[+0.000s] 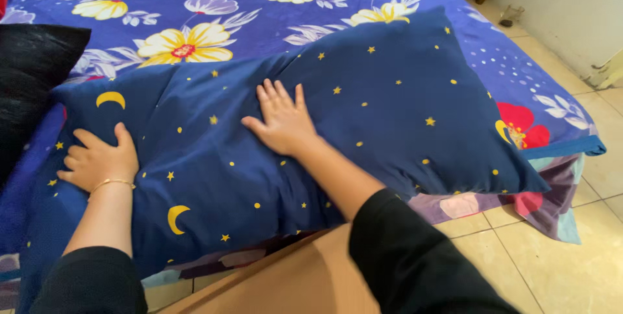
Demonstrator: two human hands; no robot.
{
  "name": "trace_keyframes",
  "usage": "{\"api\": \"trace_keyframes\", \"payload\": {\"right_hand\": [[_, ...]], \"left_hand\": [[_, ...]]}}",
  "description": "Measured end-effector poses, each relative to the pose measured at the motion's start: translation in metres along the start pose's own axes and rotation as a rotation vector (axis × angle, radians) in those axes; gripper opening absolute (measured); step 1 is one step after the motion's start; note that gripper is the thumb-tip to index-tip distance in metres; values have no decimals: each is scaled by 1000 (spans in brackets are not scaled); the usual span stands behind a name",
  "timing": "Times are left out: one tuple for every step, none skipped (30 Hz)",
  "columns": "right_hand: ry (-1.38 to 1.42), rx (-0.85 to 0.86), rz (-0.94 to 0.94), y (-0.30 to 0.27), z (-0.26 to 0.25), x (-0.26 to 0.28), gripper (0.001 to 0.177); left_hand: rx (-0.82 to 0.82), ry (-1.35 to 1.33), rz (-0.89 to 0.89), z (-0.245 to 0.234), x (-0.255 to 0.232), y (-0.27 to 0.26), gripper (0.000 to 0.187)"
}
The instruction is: The person smooths a red pillowcase on a bed, then places a pillow into a blue pillowcase with a moon and stars pattern. They adjust the pillowcase and smooth the pillow on the bed.
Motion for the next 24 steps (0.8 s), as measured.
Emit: {"api": "trace_keyframes", "payload": {"right_hand": [[41,73,-10,0,-8,-15,77],[82,146,-20,-3,-17,-35,73],[-28,91,-22,-11,-37,-55,67],[-138,37,-24,-19,-56,-76,61],[-132,49,71,-29,-67,-105,60],[-125,62,166,-40,-79,-136,59],[-164,-2,217,-49,-95,-160,62],[-203,-66,267,-58,-110,-179,65],[-242,-26,362,-70,-118,-202,66],[-281,14,457,-81,-125,-222,68],[-234,32,584,-93,-128,-243,70],[-185,49,712,-105,-131,-262,73],[-130,50,794,-115,-131,-277,77],[-74,51,876,-124,-129,-292,80],[-15,51,960,-135,-125,-306,83],[40,20,1030,-145,-121,-318,92],[99,-13,1095,-151,-116,-331,102],[158,-47,1160,-158,-109,-342,113],[231,-100,1166,-160,-104,-354,120],[304,-153,1170,-163,-99,-364,128],[379,-202,1169,-167,-96,-372,137],[406,-213,1197,-176,-94,-380,136],[435,-221,1224,-184,-92,-385,136],[465,-229,1251,-192,-91,-389,135]], "left_hand": [[30,-6,-9,-1,3,4,88],[60,-13,-19,-2,4,7,89],[51,-8,-7,-5,5,7,89],[42,-3,4,-7,6,7,89],[37,3,16,-7,6,4,89],[55,-3,8,-6,8,2,89],[68,-10,-1,-5,8,3,88],[81,-17,-11,-5,9,5,88],[82,-11,-23,-4,8,7,90],[83,-5,-35,-5,6,9,91],[88,2,-51,-5,5,9,92],[110,-6,-65,-5,4,9,93],[133,-12,-81,-6,5,9,94],[155,-17,-96,-8,5,9,95],[190,-27,-111,-10,4,9,95],[225,-37,-127,-12,4,9,96],[255,-47,-145,-16,3,11,97],[296,-67,-181,-20,4,13,98],[338,-89,-220,-24,6,13,99],[380,-111,-260,-27,7,14,100],[443,-181,-269,-29,5,15,98],[505,-252,-277,-30,3,16,96],[565,-321,-286,-32,2,20,94],[664,-433,-354,-29,3,21,98]]}}
Point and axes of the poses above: each hand's wrist, its own y-axis towards the middle knuckle, its own z-axis out of the palm, x = y × z, the point moved 8 cm from there along y, towards the middle knuckle, and after that the axes turned 15 degrees about -z, right-handed, at the moved point
